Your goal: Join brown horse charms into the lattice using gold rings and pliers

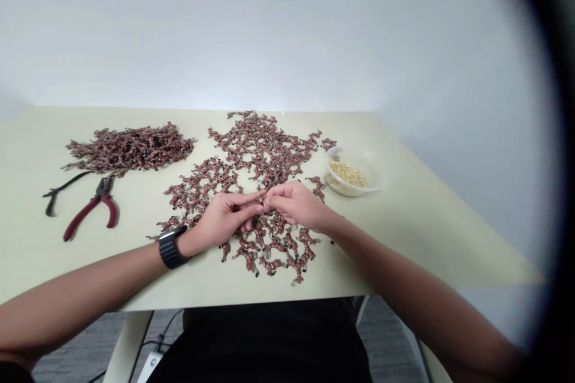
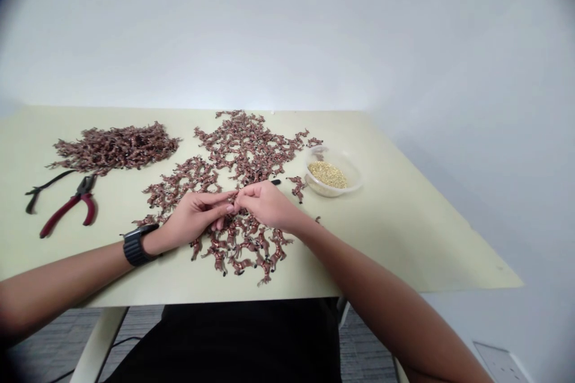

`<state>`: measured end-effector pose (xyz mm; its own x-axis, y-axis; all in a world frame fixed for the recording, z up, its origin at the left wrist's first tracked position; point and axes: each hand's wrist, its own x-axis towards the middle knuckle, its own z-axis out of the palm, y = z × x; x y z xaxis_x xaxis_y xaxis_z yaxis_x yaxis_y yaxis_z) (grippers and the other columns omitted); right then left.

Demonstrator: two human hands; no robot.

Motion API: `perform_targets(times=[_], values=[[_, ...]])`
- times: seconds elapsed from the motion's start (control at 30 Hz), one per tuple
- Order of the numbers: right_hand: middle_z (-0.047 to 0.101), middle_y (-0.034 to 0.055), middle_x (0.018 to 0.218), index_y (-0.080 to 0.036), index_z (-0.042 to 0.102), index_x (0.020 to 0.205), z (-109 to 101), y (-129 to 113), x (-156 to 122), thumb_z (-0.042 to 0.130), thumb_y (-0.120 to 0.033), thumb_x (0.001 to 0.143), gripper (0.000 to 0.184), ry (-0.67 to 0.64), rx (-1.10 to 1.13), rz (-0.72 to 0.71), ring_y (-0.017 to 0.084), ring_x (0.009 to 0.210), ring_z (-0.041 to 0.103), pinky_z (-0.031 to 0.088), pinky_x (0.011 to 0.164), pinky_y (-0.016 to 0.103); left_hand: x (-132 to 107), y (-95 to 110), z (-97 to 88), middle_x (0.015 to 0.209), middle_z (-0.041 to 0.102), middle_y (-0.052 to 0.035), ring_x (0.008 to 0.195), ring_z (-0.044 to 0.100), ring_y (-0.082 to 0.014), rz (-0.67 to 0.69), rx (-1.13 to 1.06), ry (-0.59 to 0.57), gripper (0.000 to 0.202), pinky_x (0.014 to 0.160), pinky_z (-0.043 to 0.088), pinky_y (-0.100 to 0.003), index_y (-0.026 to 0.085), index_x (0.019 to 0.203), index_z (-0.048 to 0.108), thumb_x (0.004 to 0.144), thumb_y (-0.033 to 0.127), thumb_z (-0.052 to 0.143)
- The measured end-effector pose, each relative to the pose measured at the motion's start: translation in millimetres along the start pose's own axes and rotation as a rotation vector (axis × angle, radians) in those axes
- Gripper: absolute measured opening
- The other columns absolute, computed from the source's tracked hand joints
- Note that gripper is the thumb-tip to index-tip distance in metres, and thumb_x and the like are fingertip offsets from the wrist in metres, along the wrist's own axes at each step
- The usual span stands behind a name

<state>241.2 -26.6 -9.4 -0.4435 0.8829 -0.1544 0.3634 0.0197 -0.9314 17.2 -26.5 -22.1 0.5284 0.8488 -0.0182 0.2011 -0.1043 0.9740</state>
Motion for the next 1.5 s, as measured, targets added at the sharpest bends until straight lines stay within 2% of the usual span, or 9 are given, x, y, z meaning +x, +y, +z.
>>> perform_targets(times=[0.23, 0.47, 0.63, 0.87, 0.97, 1.1, 1.3, 1.43, 1.5], values=[[0.046, -0.003, 0.054, -0.019, 0.062, 0.078, -26, -10, -7, 0.05, -0.034, 0.098, 0.029, 0.512, -0.558, -0.245, 0.011, 0.049, 0.036, 0.026, 0.052, 0.028, 5, 7, -1.4, 0.09, 0.074, -0.0082, 0.058, 0.06, -0.0101, -0.022, -0.076, 0.043, 0.035, 0.056, 0.05, -0.021, 0.013, 0.105, 0.069, 0.094, 0.046, 0.065], [0.05, 0.0012, 0.05, -0.019, 0.047, 0.058, -29, -4, -12, 0.054, -0.054, 0.093, 0.05, 0.149, -0.989, -0.09, 0.012, 0.045, 0.04, 0.023, 0.049, 0.029, 7, -1, -1.2, 0.082, 0.07, -0.0032, 0.056, 0.054, -0.0089, 0.002, -0.098, 0.061, 0.028, 0.052, 0.044, -0.019, 0.017, 0.106, 0.06, 0.097, 0.043, 0.063], [0.058, 0.005, 0.063, -0.019, 0.048, 0.064, -26, -8, -18, 0.049, -0.042, 0.096, 0.04, 0.126, -1.095, -0.084, 0.013, 0.049, 0.042, 0.022, 0.05, 0.03, 9, -2, -1.2, 0.076, 0.065, 0.0001, 0.054, 0.051, -0.008, 0.018, -0.112, 0.073, 0.029, 0.048, 0.04, -0.018, 0.018, 0.106, 0.061, 0.094, 0.043, 0.067], [0.051, 0.0012, 0.06, -0.019, 0.052, 0.076, -43, -25, -25, 0.037, -0.041, 0.105, 0.039, 0.517, -0.866, -0.171, 0.014, 0.051, 0.039, 0.026, 0.054, 0.03, 7, 3, -4.5, 0.081, 0.069, -0.0024, 0.054, 0.052, -0.0083, -0.044, -0.091, 0.059, 0.046, 0.05, 0.043, -0.02, 0.019, 0.13, 0.063, 0.093, 0.046, 0.068], [0.046, -0.0023, 0.058, -0.02, 0.054, 0.077, -45, -27, -25, 0.037, -0.048, 0.105, 0.043, 0.412, -0.515, -0.127, 0.012, 0.051, 0.038, 0.029, 0.054, 0.028, 6, 4, -6.1, 0.085, 0.071, -0.004, 0.054, 0.051, -0.0076, -0.062, -0.134, 0.026, 0.047, 0.05, 0.041, -0.02, 0.018, 0.131, 0.063, 0.093, 0.045, 0.068], [0.04, -0.0049, 0.058, -0.021, 0.058, 0.083, -39, -20, -17, 0.037, -0.057, 0.103, 0.047, 0.185, -0.187, 0.05, 0.011, 0.048, 0.033, 0.027, 0.05, 0.027, 7, 4, -7.0, 0.068, 0.065, -0.0012, 0.051, 0.049, -0.0069, -0.047, -0.172, -0.079, 0.028, 0.05, 0.036, -0.02, 0.013, 0.095, 0.073, 0.092, 0.041, 0.07], [0.048, -0.0022, 0.066, -0.021, 0.054, 0.079, -21, -8, -3, 0.037, -0.048, 0.105, 0.041, 0.324, -0.33, -0.076, 0.015, 0.062, 0.045, 0.036, 0.063, 0.03, 7, 1, -5.9, 0.052, 0.055, 0.0026, 0.046, 0.043, -0.007, -0.098, -0.188, -0.082, 0.029, 0.048, 0.03, -0.021, 0.013, 0.079, 0.069, 0.092, 0.039, 0.07], [0.06, 0.0038, 0.093, -0.023, 0.061, 0.107, -9, -7, -5, 0.048, -0.048, 0.101, 0.029, 0.392, -0.423, -0.175, 0.019, 0.079, 0.055, 0.043, 0.073, 0.034, 9, -3, -5.4, 0.054, 0.057, 0.0023, 0.047, 0.046, -0.0079, -0.125, -0.212, -0.055, 0.027, 0.048, 0.03, -0.021, 0.014, 0.081, 0.069, 0.091, 0.039, 0.07], [0.057, 0.0066, 0.105, -0.025, 0.059, 0.12, -4, -7, -8, 0.06, -0.056, 0.093, 0.041, 0.376, -0.426, -0.15, 0.019, 0.077, 0.054, 0.046, 0.069, 0.034, 9, -4, -5.2, 0.054, 0.057, 0.0022, 0.048, 0.047, -0.0081, -0.13, -0.217, -0.036, 0.028, 0.048, 0.031, -0.02, 0.014, 0.081, 0.069, 0.091, 0.041, 0.069]])
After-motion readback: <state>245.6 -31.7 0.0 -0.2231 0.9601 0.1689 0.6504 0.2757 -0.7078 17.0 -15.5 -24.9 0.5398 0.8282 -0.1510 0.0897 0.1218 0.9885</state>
